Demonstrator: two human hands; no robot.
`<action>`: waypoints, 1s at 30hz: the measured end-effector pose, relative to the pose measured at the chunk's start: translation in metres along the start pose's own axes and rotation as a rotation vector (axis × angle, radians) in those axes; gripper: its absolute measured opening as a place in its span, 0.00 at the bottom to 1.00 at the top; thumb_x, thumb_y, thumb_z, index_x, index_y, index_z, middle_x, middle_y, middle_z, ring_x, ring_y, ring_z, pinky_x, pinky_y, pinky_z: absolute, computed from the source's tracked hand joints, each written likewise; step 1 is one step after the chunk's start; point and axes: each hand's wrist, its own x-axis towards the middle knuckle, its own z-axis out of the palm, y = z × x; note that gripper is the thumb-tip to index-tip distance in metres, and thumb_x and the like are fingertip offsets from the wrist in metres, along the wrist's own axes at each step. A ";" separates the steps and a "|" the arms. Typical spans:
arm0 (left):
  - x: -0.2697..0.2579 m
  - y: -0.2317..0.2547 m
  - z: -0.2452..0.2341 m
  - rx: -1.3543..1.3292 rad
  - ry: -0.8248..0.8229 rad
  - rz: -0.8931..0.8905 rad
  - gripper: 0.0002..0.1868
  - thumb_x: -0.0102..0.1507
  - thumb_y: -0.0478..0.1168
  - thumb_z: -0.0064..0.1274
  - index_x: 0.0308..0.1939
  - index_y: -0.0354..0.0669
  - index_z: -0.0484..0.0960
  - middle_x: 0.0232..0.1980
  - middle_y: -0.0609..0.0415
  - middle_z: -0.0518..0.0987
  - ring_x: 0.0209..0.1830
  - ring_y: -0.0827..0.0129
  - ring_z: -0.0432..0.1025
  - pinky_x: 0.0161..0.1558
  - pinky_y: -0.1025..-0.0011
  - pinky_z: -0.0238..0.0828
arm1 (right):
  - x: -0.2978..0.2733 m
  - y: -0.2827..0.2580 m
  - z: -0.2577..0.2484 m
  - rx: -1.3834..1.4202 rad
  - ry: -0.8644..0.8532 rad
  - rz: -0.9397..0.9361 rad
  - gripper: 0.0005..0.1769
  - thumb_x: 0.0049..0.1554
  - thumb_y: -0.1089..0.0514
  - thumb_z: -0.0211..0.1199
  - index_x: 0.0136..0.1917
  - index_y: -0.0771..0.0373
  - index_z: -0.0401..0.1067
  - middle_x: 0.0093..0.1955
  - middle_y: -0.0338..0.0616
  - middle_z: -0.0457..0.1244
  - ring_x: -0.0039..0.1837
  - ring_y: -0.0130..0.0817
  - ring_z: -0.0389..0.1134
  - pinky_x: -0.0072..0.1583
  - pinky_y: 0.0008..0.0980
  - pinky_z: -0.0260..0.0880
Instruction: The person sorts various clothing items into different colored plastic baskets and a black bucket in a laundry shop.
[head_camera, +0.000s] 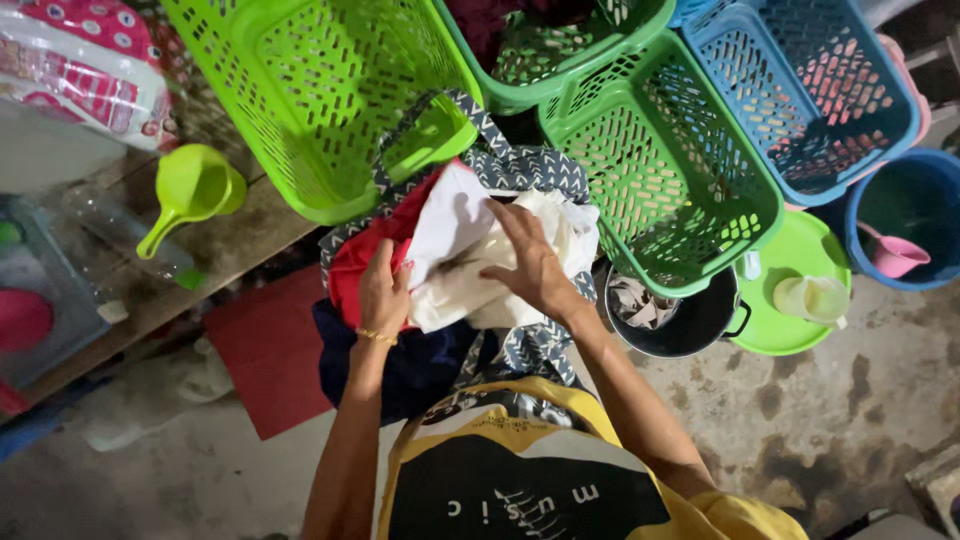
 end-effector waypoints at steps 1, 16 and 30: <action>0.006 0.007 -0.008 -0.094 -0.069 -0.034 0.26 0.66 0.39 0.58 0.65 0.30 0.70 0.55 0.34 0.78 0.54 0.44 0.74 0.52 0.57 0.71 | 0.007 -0.013 0.002 -0.023 0.023 -0.058 0.60 0.40 0.58 0.79 0.79 0.62 0.50 0.76 0.66 0.48 0.75 0.63 0.52 0.72 0.49 0.57; 0.116 0.187 -0.092 -0.598 -0.142 0.267 0.20 0.72 0.42 0.58 0.64 0.40 0.70 0.57 0.51 0.76 0.58 0.66 0.70 0.62 0.66 0.68 | 0.002 -0.011 -0.071 0.214 0.330 0.093 0.42 0.52 0.55 0.81 0.71 0.67 0.61 0.69 0.61 0.61 0.70 0.48 0.63 0.70 0.46 0.67; 0.055 0.069 -0.025 0.220 -0.484 0.015 0.49 0.63 0.34 0.59 0.84 0.61 0.53 0.65 0.37 0.76 0.63 0.43 0.72 0.60 0.52 0.71 | -0.023 0.078 0.027 -0.307 0.306 0.096 0.56 0.34 0.56 0.84 0.74 0.53 0.63 0.78 0.84 0.38 0.77 0.76 0.42 0.73 0.57 0.49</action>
